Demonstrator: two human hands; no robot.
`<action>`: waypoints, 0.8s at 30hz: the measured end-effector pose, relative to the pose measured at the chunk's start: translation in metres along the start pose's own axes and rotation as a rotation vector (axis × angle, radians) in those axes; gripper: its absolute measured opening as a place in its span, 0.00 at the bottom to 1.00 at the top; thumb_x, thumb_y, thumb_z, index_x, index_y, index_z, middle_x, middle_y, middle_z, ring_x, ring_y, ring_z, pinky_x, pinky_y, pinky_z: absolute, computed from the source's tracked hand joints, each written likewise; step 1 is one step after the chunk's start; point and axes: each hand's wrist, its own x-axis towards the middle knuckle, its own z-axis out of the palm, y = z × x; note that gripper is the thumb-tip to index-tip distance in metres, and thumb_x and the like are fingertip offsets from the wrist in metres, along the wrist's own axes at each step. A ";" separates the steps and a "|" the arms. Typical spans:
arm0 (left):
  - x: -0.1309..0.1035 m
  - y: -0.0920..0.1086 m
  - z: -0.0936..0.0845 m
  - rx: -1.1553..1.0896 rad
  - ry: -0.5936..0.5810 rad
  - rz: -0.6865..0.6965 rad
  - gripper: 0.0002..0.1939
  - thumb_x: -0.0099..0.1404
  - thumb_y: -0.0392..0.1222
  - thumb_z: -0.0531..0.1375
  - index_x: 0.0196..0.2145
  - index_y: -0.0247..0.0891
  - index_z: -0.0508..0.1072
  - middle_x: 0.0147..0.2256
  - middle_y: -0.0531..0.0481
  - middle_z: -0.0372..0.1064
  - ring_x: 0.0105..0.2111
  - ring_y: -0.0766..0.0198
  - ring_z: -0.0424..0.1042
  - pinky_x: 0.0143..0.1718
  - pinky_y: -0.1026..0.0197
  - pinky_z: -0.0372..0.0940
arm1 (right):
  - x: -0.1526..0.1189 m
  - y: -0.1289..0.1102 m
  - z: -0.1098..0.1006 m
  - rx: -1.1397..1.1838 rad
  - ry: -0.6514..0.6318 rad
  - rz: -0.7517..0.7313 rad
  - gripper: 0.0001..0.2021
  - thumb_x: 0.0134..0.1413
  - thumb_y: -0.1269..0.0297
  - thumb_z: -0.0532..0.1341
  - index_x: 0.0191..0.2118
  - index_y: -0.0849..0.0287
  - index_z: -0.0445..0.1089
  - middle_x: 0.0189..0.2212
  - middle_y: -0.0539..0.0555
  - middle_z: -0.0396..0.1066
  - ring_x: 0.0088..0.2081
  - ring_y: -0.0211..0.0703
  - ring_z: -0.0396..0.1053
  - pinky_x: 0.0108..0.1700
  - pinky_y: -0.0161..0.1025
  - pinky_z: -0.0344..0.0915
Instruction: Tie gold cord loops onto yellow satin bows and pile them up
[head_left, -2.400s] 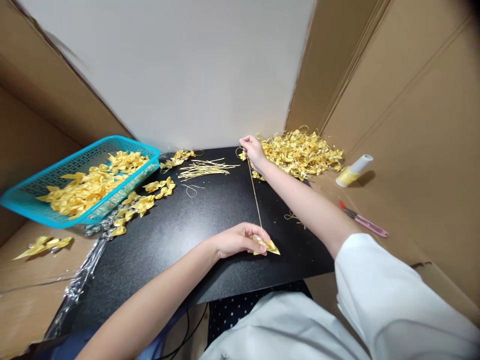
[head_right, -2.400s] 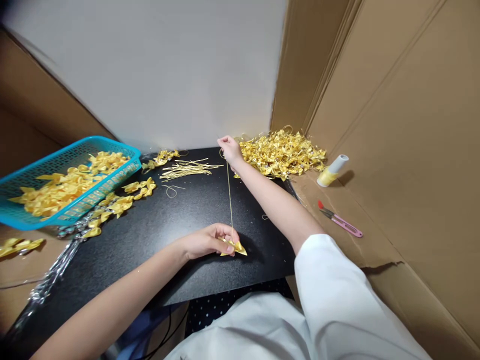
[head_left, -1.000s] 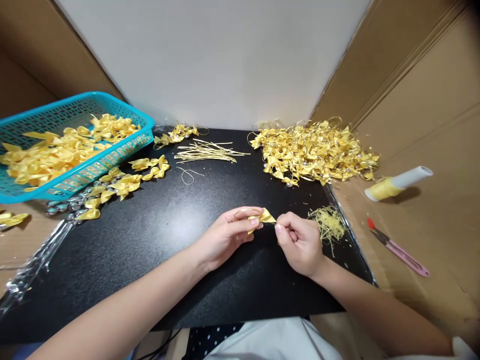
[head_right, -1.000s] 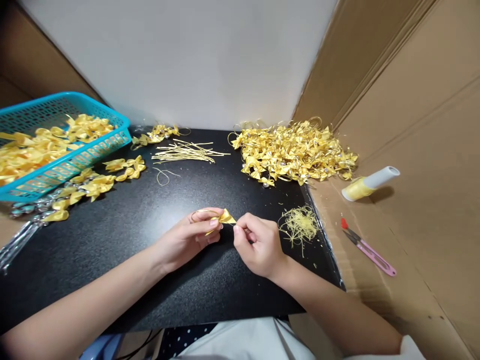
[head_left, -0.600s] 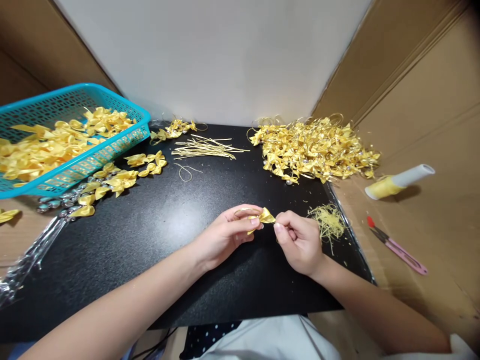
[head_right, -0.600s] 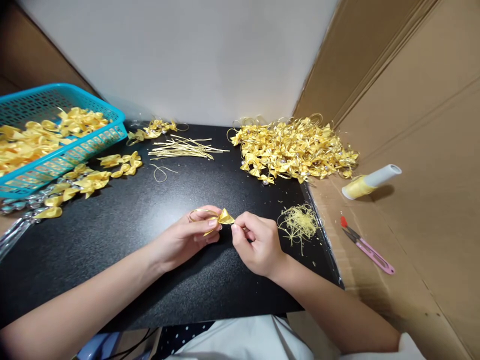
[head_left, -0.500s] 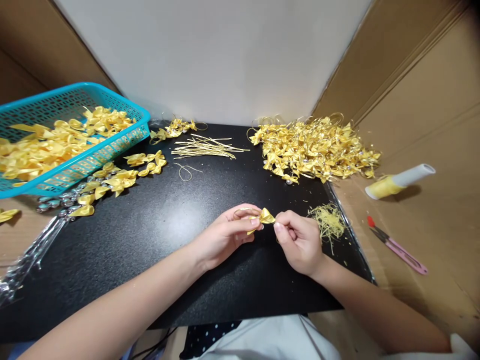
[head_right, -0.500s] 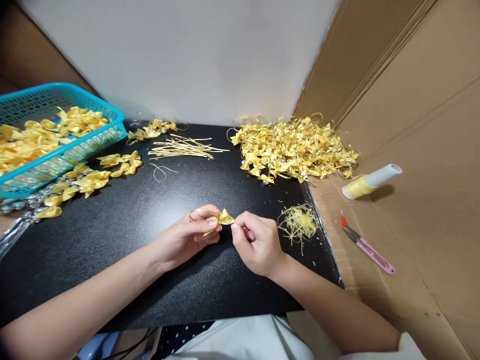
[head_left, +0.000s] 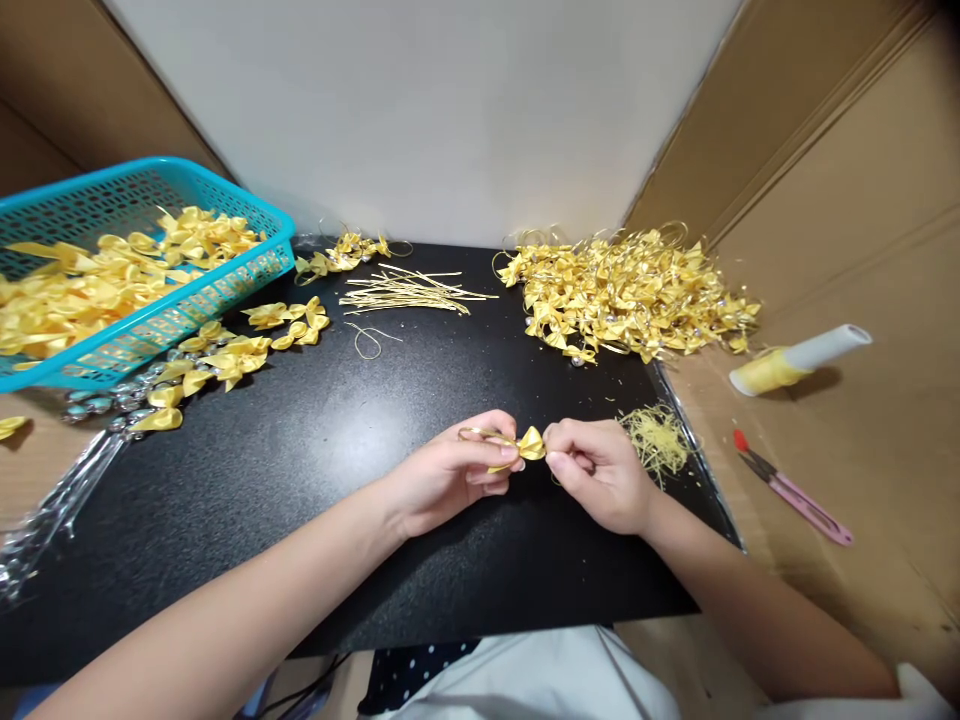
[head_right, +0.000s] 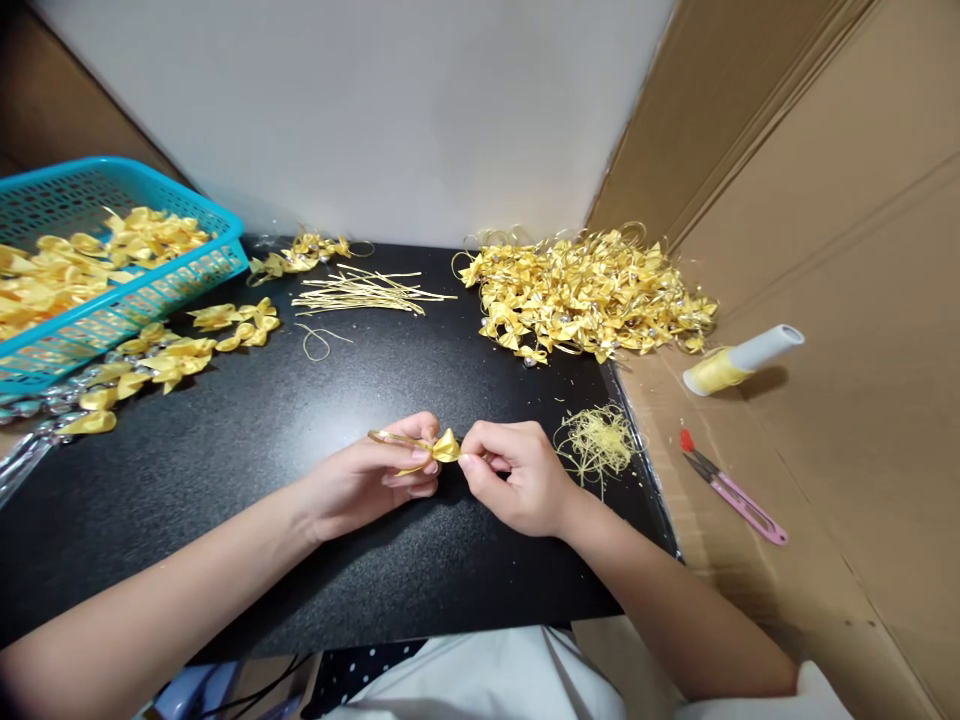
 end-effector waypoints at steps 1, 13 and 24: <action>0.000 0.000 0.000 -0.003 -0.002 -0.005 0.09 0.50 0.32 0.69 0.25 0.36 0.71 0.18 0.58 0.63 0.16 0.78 0.47 0.23 0.69 0.48 | 0.001 -0.001 -0.001 0.010 -0.023 0.002 0.11 0.58 0.70 0.54 0.24 0.58 0.58 0.18 0.43 0.51 0.18 0.29 0.49 0.22 0.31 0.50; -0.001 0.000 -0.001 0.065 0.016 -0.084 0.09 0.48 0.32 0.67 0.23 0.34 0.68 0.20 0.56 0.65 0.16 0.78 0.46 0.23 0.67 0.45 | 0.007 -0.005 -0.012 0.039 -0.210 0.053 0.11 0.56 0.69 0.53 0.23 0.58 0.57 0.18 0.43 0.52 0.19 0.29 0.49 0.22 0.29 0.48; -0.001 0.001 -0.001 0.067 0.031 -0.138 0.10 0.47 0.31 0.67 0.24 0.35 0.67 0.19 0.56 0.65 0.16 0.79 0.46 0.23 0.68 0.44 | 0.006 -0.002 -0.010 0.092 -0.225 0.087 0.11 0.57 0.69 0.54 0.23 0.59 0.58 0.18 0.43 0.51 0.19 0.28 0.48 0.22 0.29 0.48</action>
